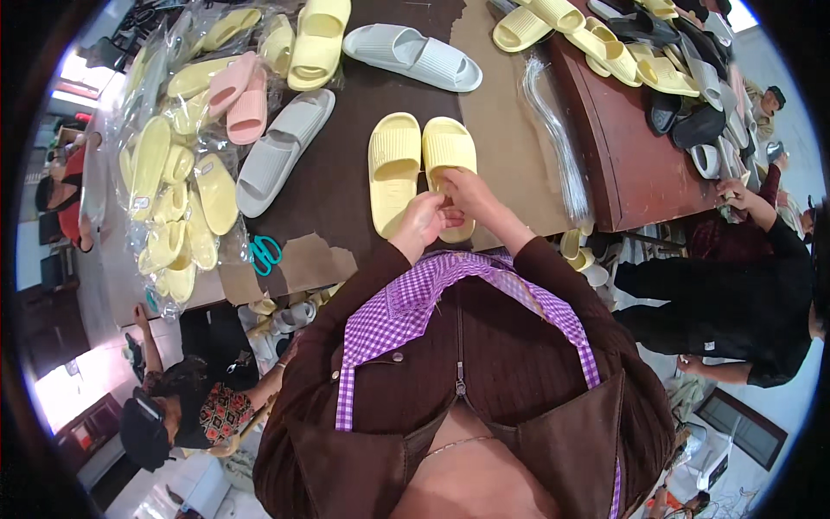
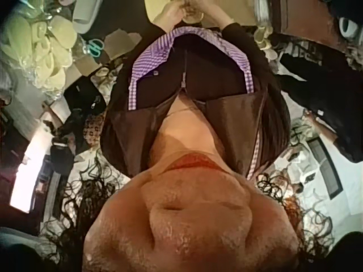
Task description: The person pairs slippers by taking a pair at a time, threading a plastic tie through each slipper, fastening the tie to connect the pair, and setting the tied slippers aside.
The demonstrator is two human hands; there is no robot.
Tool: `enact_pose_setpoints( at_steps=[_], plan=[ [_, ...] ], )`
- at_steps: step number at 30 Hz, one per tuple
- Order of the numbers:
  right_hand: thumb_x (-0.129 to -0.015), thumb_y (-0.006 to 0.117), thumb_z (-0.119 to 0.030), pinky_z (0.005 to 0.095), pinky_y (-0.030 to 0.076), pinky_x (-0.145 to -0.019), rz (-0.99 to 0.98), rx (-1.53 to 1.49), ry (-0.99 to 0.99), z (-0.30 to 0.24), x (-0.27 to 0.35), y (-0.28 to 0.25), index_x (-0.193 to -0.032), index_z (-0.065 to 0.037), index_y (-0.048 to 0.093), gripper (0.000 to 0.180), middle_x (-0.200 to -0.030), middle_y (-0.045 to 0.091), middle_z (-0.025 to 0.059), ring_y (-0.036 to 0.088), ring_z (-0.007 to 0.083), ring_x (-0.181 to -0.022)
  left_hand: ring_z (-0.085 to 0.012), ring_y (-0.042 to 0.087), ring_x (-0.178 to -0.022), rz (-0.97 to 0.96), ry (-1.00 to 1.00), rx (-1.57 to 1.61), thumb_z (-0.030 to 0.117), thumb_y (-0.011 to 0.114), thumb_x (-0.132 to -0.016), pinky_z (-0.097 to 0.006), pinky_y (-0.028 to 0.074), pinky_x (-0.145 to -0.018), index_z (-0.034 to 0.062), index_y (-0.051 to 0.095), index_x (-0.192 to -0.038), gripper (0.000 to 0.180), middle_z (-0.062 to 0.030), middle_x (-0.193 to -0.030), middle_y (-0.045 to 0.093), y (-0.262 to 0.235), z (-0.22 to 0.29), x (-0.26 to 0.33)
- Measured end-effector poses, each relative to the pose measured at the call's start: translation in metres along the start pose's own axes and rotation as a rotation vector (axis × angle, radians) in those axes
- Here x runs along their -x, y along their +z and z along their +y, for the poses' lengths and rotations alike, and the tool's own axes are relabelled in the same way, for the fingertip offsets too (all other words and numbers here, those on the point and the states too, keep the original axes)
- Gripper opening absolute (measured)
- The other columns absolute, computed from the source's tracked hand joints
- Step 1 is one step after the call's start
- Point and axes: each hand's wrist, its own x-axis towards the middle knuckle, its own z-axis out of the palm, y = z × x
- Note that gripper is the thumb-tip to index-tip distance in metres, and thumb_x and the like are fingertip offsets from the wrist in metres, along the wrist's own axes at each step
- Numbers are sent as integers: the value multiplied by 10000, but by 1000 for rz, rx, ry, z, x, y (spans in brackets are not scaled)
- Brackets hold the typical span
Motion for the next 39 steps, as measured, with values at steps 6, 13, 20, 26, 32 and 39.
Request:
enact_pose_setpoints(
  at_steps=[6,13,20,26,32,39],
  plan=[
    [-830,532,-118,368,500,-707,185,-169,17,5,9,-36,-966,-9,636,203,-867,643,194,629,324,-794,-358,597,-851,10,41,95,41,413,-891,-492,503,-742,-40,389,-1064,192,-224,-982,538,-3,-5,-16],
    [-791,591,-239,383,493,-652,255,6,334,48,-80,-56,-904,12,649,282,-825,653,180,634,324,-720,-347,595,-875,98,54,52,49,425,-900,-456,504,-769,-39,397,-1043,170,-235,-988,542,14,7,10],
    [-765,595,-238,395,487,-680,256,124,237,76,-110,-21,-882,0,644,270,-793,646,173,625,332,-758,-309,594,-876,8,59,61,89,471,-907,-415,506,-772,-21,441,-1008,152,-209,-987,565,-9,7,31],
    [-778,586,-174,393,492,-674,335,27,188,43,-85,-14,-859,-21,631,178,-772,640,164,629,319,-743,-216,591,-759,150,17,125,129,512,-904,-347,497,-662,14,523,-950,123,-115,-836,608,-40,16,77],
    [-792,581,-142,389,496,-680,323,-8,165,38,-84,-18,-872,-31,618,142,-793,643,167,629,320,-752,-158,539,-574,318,-29,122,130,569,-854,-294,436,-507,44,571,-831,89,-62,-677,576,-62,27,40],
    [-789,598,-130,351,500,-667,252,-11,116,21,-97,-16,-907,-26,620,159,-789,651,146,641,268,-730,-132,468,-452,311,246,6,72,506,-835,-282,389,-411,25,562,-745,116,-59,-624,545,-54,57,-36]
  ],
)
